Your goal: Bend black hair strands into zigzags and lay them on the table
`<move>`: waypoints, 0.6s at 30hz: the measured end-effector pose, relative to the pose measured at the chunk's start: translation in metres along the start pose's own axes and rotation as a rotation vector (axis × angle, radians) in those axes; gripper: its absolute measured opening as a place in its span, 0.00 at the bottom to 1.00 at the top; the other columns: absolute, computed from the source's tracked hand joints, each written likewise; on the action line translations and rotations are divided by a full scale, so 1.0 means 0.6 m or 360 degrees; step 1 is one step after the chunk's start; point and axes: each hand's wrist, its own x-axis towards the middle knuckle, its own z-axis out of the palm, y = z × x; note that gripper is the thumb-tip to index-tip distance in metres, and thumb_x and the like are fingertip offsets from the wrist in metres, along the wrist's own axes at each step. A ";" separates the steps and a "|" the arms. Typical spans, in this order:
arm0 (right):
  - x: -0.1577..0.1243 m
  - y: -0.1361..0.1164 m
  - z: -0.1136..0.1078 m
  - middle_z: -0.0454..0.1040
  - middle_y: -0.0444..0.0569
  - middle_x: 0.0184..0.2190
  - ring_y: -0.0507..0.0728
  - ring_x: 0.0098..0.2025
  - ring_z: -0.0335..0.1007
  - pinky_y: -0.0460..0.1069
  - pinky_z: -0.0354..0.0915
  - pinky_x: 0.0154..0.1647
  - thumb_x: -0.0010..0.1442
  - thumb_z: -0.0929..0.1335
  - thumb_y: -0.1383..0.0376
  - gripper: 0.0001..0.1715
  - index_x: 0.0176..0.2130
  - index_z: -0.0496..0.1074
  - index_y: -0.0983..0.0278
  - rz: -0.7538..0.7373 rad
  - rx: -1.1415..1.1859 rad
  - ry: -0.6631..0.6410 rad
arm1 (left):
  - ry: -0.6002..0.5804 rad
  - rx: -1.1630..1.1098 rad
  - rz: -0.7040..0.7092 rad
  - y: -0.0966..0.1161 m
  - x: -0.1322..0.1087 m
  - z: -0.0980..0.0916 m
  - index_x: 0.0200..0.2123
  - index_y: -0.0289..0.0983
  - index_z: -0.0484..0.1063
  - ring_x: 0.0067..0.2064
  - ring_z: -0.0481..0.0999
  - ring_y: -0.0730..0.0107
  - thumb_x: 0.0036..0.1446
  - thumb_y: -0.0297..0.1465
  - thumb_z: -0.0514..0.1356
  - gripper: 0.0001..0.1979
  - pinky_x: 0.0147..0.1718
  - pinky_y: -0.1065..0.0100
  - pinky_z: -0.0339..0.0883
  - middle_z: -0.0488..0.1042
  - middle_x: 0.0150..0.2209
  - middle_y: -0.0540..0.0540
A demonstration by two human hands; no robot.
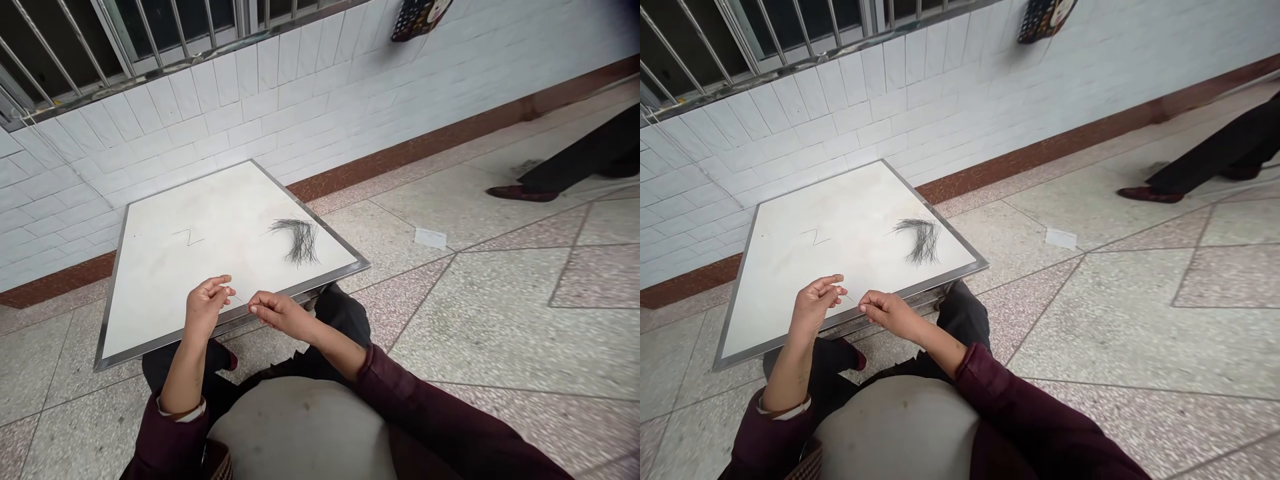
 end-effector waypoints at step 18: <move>0.009 0.005 0.028 0.58 0.36 0.18 0.44 0.17 0.42 0.42 0.38 0.16 0.58 0.70 0.52 0.19 0.35 0.69 0.66 0.0098 0.0933 -0.0065 | 0.0080 -0.0518 0.0108 -0.047 -0.047 0.048 0.46 0.37 0.76 0.43 0.76 0.65 0.54 0.40 0.64 0.18 0.40 0.68 0.68 0.78 0.46 0.41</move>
